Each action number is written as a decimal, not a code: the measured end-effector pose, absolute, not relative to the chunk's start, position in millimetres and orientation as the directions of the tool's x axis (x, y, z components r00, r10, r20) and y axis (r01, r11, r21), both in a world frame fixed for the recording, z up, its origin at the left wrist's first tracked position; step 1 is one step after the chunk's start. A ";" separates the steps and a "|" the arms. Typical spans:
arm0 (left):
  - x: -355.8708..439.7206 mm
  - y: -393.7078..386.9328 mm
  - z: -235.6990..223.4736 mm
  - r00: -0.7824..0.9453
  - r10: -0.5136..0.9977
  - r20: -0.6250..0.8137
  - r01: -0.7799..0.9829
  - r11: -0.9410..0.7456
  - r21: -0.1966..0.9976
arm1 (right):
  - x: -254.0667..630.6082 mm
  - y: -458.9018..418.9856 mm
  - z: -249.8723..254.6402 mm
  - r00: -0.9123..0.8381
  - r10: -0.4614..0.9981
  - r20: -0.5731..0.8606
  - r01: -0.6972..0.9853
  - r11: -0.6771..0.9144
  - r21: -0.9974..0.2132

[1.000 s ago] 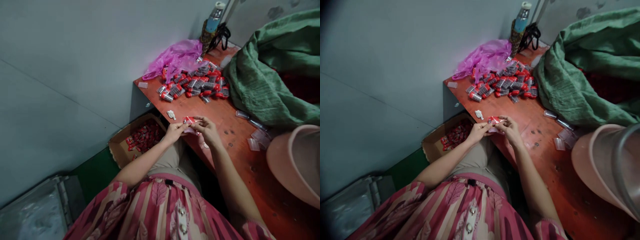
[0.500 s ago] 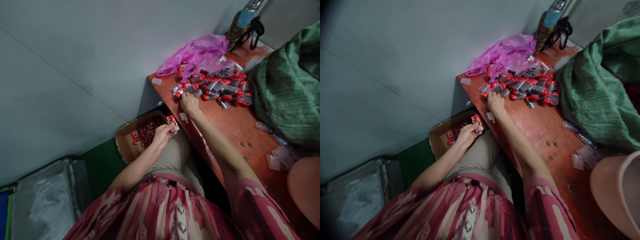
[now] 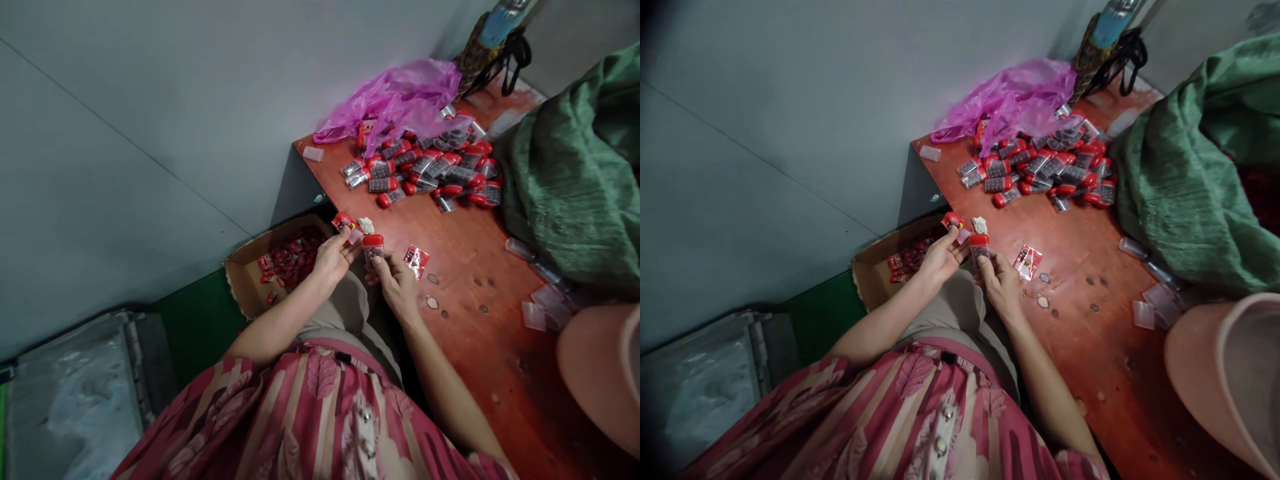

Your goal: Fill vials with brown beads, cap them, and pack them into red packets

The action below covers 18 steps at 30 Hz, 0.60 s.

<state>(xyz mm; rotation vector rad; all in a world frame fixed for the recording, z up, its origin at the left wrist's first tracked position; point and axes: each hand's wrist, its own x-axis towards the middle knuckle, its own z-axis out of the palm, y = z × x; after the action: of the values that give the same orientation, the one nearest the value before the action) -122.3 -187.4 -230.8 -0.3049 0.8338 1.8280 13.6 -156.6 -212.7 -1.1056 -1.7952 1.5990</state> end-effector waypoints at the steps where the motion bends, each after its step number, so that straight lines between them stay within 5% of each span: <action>1: -118.1 -186.7 -228.6 -0.418 0.725 -0.547 -0.889 -0.201 0.412 | 13.8 -159.2 -214.3 -0.537 0.831 -0.144 0.244 -0.011 -0.970; 18: -93.8 -186.9 -211.6 -0.292 0.881 -0.372 -0.781 0.004 0.625 | 38.0 -159.9 -229.5 -0.477 0.878 0.034 0.161 0.126 -0.979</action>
<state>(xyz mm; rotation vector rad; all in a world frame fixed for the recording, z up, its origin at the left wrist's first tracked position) -93.8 -186.9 -211.6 0.1494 0.9083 1.6347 38.0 -159.9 -229.5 -1.0099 -1.7530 1.3988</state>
